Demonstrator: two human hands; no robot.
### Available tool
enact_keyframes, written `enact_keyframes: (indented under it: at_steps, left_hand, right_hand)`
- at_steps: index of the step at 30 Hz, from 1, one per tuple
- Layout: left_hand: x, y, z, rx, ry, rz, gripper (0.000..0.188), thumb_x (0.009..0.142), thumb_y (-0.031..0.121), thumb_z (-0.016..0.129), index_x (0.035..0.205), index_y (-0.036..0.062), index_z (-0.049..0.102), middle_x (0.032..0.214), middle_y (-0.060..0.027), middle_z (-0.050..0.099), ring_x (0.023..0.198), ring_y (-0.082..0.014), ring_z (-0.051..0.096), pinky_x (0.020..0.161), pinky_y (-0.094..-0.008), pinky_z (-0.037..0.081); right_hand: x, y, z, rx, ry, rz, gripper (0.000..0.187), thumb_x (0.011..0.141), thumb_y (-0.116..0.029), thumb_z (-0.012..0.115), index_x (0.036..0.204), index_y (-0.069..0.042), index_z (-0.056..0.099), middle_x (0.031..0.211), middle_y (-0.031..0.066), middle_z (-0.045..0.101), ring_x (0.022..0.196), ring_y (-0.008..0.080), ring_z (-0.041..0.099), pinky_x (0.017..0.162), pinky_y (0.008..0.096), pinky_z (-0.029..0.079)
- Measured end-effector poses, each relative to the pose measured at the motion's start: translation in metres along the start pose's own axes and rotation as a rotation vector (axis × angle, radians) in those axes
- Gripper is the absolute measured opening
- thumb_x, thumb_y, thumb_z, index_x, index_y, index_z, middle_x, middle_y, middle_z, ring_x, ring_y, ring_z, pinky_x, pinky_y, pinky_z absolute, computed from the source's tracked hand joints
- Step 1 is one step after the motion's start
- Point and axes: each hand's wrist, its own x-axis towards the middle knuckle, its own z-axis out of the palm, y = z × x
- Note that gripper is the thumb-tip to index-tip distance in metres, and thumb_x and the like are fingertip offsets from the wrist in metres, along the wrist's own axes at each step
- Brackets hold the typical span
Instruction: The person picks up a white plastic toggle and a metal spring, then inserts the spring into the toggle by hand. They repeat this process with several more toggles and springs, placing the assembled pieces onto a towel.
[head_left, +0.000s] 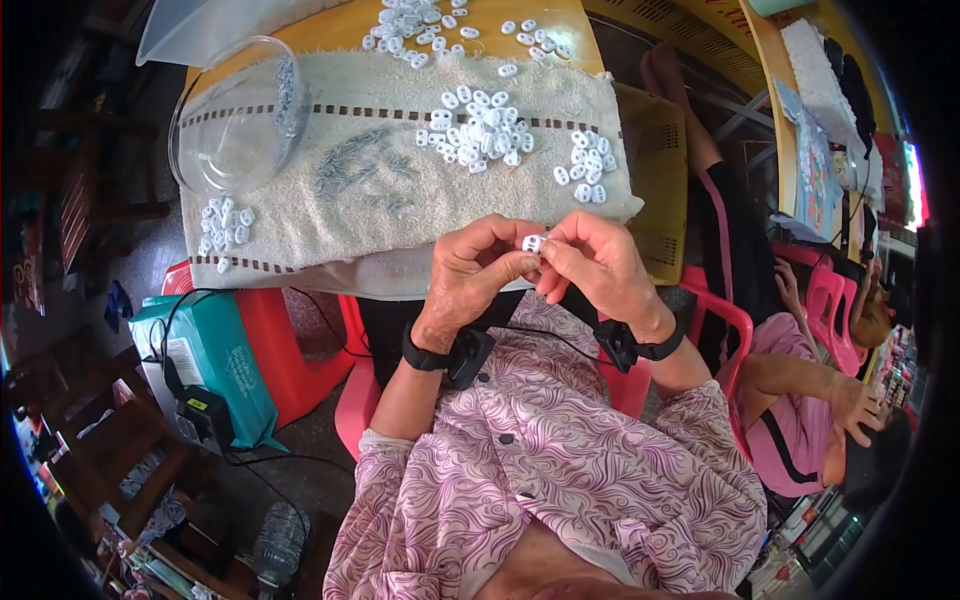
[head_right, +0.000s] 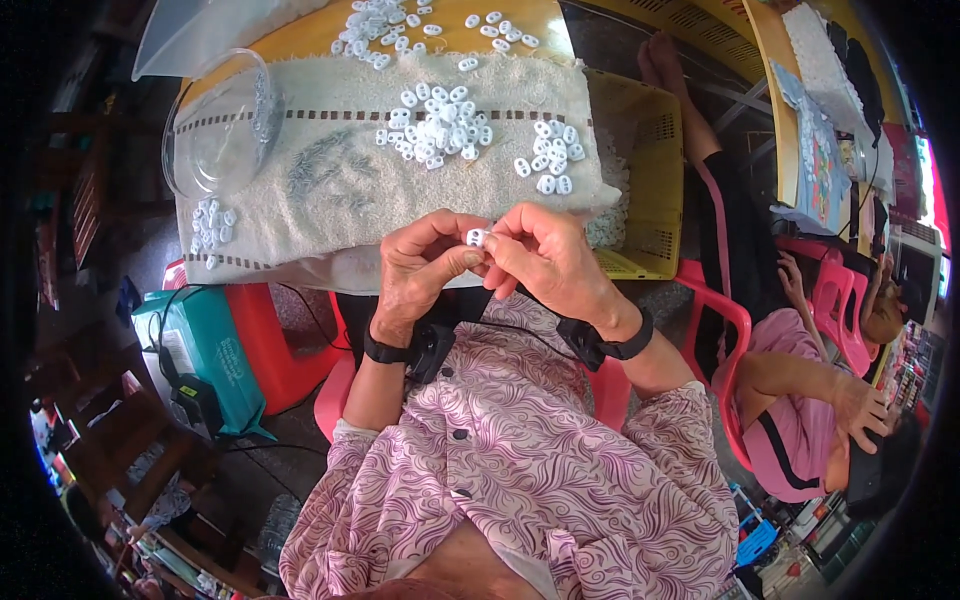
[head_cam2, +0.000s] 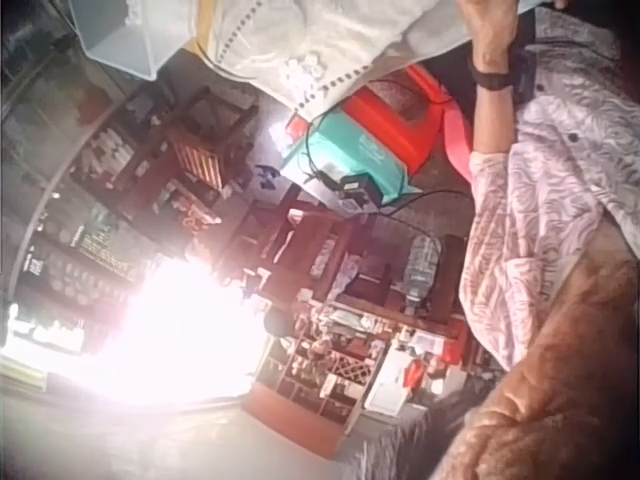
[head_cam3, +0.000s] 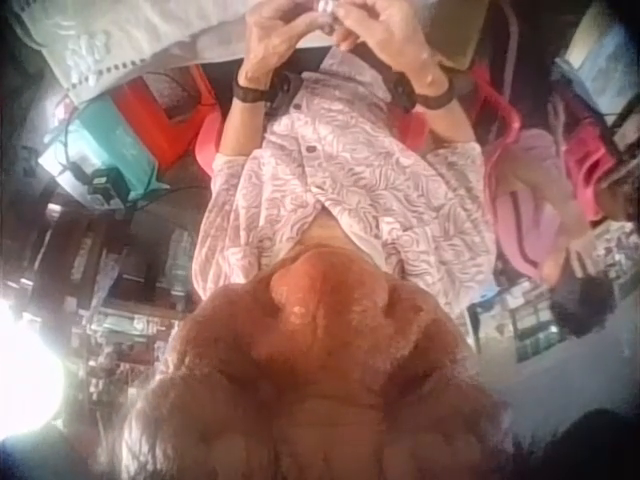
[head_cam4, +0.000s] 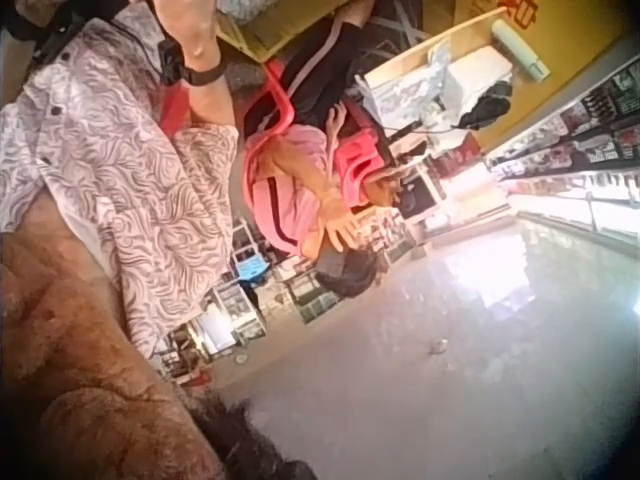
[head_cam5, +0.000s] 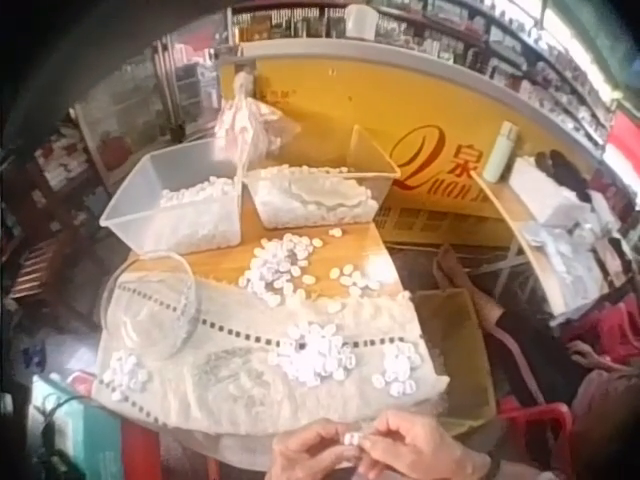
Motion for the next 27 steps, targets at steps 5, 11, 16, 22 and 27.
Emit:
enact_keyframes:
  at_steps: [5,11,16,22,27]
  left_hand:
    - [0.002,-0.001,0.004,0.011,0.016,-0.014,0.026,0.083,-0.005,0.067,0.108,-0.0059,0.063,0.092,-0.0088,0.067,0.081,-0.0144,0.065,0.072,-0.0274,0.056]
    - [0.004,-0.004,0.008,-0.032,0.022,-0.029,0.022,0.085,-0.005,0.065,0.107,-0.0046,0.063,0.092,-0.0086,0.067,0.079,-0.0129,0.064,0.071,-0.0261,0.055]
    - [0.004,-0.007,0.014,-0.058,0.025,-0.037,0.021,0.084,-0.005,0.065,0.106,-0.0050,0.063,0.092,-0.0090,0.067,0.078,-0.0138,0.065,0.071,-0.0266,0.055]
    - [0.006,-0.009,0.014,-0.056,-0.005,-0.089,0.019,0.084,-0.003,0.066,0.103,-0.0050,0.065,0.091,-0.0107,0.068,0.076,-0.0138,0.065,0.069,-0.0260,0.055]
    - [0.007,-0.005,0.013,-0.007,-0.041,-0.131,0.023,0.081,-0.002,0.069,0.103,-0.0071,0.065,0.091,-0.0118,0.067,0.076,-0.0174,0.067,0.068,-0.0281,0.057]
  right_hand:
    - [-0.002,0.004,-0.006,0.048,-0.025,0.009,0.020,0.096,-0.015,0.056,0.098,0.005,0.056,0.082,0.0100,0.064,0.069,0.0129,0.065,0.057,0.0244,0.055]
    - [-0.004,0.003,-0.013,0.177,-0.056,0.029,0.019,0.097,-0.015,0.055,0.101,0.003,0.056,0.084,0.0092,0.064,0.070,0.0136,0.065,0.059,0.0246,0.055]
    - [-0.005,0.002,-0.019,0.122,-0.056,0.019,0.016,0.095,-0.014,0.057,0.099,0.002,0.058,0.083,0.0090,0.064,0.069,0.0132,0.065,0.057,0.0242,0.055]
    - [-0.005,0.009,-0.027,0.139,-0.040,0.026,0.012,0.092,-0.010,0.061,0.093,0.002,0.060,0.076,0.0082,0.064,0.064,0.0126,0.064,0.054,0.0235,0.054]
    - [-0.007,0.005,-0.028,0.136,-0.064,0.075,0.011,0.091,-0.008,0.063,0.089,0.003,0.061,0.073,0.0088,0.064,0.059,0.0133,0.064,0.051,0.0237,0.054]
